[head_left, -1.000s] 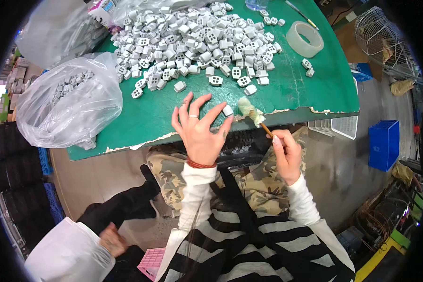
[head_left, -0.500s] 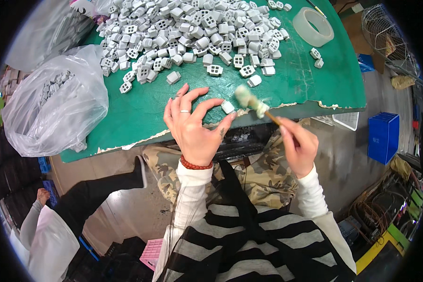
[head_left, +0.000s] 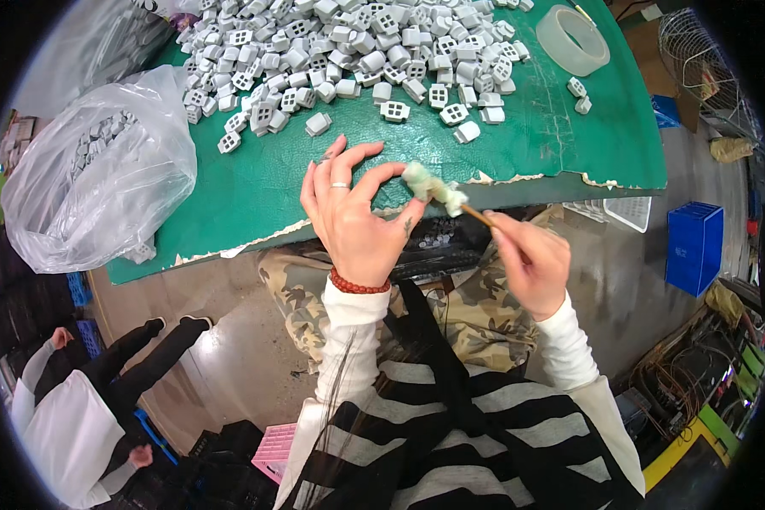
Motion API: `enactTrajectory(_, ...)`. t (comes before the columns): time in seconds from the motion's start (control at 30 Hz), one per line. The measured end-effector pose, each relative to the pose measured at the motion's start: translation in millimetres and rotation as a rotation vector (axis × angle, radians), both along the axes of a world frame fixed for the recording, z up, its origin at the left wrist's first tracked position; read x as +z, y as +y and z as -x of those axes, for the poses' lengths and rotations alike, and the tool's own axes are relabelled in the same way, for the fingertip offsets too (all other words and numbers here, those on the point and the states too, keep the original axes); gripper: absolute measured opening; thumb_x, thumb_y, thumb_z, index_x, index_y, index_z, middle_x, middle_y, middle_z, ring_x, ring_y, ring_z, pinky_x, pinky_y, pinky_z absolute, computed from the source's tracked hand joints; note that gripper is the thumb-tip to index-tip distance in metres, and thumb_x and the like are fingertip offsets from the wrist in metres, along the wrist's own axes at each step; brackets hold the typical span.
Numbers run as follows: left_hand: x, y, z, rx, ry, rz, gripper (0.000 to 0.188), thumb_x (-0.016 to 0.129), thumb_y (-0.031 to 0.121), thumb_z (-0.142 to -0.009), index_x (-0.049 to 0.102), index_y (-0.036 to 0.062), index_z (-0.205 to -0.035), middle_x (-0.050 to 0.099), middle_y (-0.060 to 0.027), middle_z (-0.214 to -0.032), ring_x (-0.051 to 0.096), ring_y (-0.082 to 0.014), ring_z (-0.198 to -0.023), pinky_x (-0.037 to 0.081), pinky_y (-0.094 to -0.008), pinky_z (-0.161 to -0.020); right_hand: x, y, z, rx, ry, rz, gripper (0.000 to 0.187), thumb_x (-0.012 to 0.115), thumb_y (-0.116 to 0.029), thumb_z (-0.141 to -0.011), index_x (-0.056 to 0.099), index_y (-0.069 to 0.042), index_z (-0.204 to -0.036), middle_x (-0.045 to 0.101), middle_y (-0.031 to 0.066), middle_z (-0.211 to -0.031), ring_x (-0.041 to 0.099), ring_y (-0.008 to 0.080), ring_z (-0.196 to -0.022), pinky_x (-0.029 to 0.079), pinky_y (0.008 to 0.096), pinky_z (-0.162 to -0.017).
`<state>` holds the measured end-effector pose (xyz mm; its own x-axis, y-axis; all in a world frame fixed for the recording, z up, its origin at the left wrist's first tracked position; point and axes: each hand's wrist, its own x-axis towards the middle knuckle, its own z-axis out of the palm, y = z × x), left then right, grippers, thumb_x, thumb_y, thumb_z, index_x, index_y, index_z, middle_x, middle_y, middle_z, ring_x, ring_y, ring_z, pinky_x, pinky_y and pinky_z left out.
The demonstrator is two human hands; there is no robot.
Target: Applying a grease-like substance to small plastic lighting components using a wooden applicator stick.
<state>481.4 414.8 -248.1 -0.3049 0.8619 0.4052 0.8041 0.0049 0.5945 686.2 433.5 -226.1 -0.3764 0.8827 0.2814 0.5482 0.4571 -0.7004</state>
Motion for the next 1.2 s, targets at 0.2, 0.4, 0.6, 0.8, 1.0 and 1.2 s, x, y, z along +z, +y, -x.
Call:
enactTrajectory(0.2,1.3,-0.4,0.2,-0.012,-0.003,0.007,0.034,0.083,0.02,-0.054,0.069,0.0164,-0.084,0.06,0.0023,-0.11,0.048,-0.0276,-0.119,0.029,-0.0439,-0.102,3.8,0.7,-3.6,0.01,-0.06,-0.056,0.013,0.064,-0.001,-0.081,0.067,0.001,-0.094,0.067,0.0131,-0.078,0.065,0.0236,-0.061,0.049,0.0296,-0.054)
enactTrajectory(0.4,-1.4,-2.0,-0.4,0.007,0.007,0.004,0.033,0.084,0.025,-0.056,0.069,0.0178,-0.084,0.06,0.0031,-0.109,0.048,-0.0267,-0.119,0.028,-0.0449,-0.104,7.9,-1.1,-4.7,0.048,-0.1,-0.031,0.016,0.065,0.0,-0.079,0.067,0.0,-0.095,0.065,0.0115,-0.072,0.06,0.0213,-0.054,0.045,0.0288,-0.05)
enactTrajectory(0.6,-7.1,-0.5,-2.4,0.009,0.017,-0.041,0.034,0.081,0.019,-0.053,0.068,0.0179,-0.085,0.059,0.0032,-0.11,0.048,-0.0266,-0.119,0.027,-0.0451,-0.105,11.6,8.3,-4.9,0.008,-0.062,-0.1,0.014,0.065,0.0,-0.079,0.066,0.0,-0.093,0.066,0.0127,-0.075,0.061,0.0216,-0.055,0.047,0.028,-0.051)
enactTrajectory(0.8,-6.9,-2.6,-0.1,0.005,0.028,-0.041,0.037,0.079,0.017,-0.051,0.068,0.0186,-0.086,0.059,0.0034,-0.11,0.049,-0.0256,-0.119,0.027,-0.0467,-0.105,34.9,12.4,-3.5,0.13,-0.125,0.03,0.013,0.065,0.001,-0.079,0.066,0.0,-0.092,0.066,0.0116,-0.073,0.061,0.0204,-0.053,0.046,0.0283,-0.05)
enactTrajectory(1.0,-7.8,-3.3,-1.6,0.005,0.007,-0.04,0.037,0.079,0.017,-0.05,0.068,0.0197,-0.085,0.059,0.0032,-0.109,0.05,-0.025,-0.118,0.028,-0.0475,-0.105,34.9,20.9,-5.4,0.144,-0.113,0.108,0.006,0.063,-0.004,-0.083,0.066,-0.002,-0.087,0.062,0.0099,-0.066,0.054,0.0136,-0.048,0.04,0.0246,-0.046)
enactTrajectory(1.2,-6.9,-4.1,-0.6,0.003,0.023,-0.047,0.032,0.082,0.023,-0.055,0.069,0.0188,-0.084,0.06,0.0031,-0.108,0.05,-0.025,-0.118,0.028,-0.047,-0.104,27.7,15.0,0.0,0.212,-0.078,0.035,0.008,0.061,-0.002,-0.085,0.065,0.001,-0.092,0.063,0.0056,-0.068,0.052,0.0071,-0.052,0.04,0.0218,-0.048)
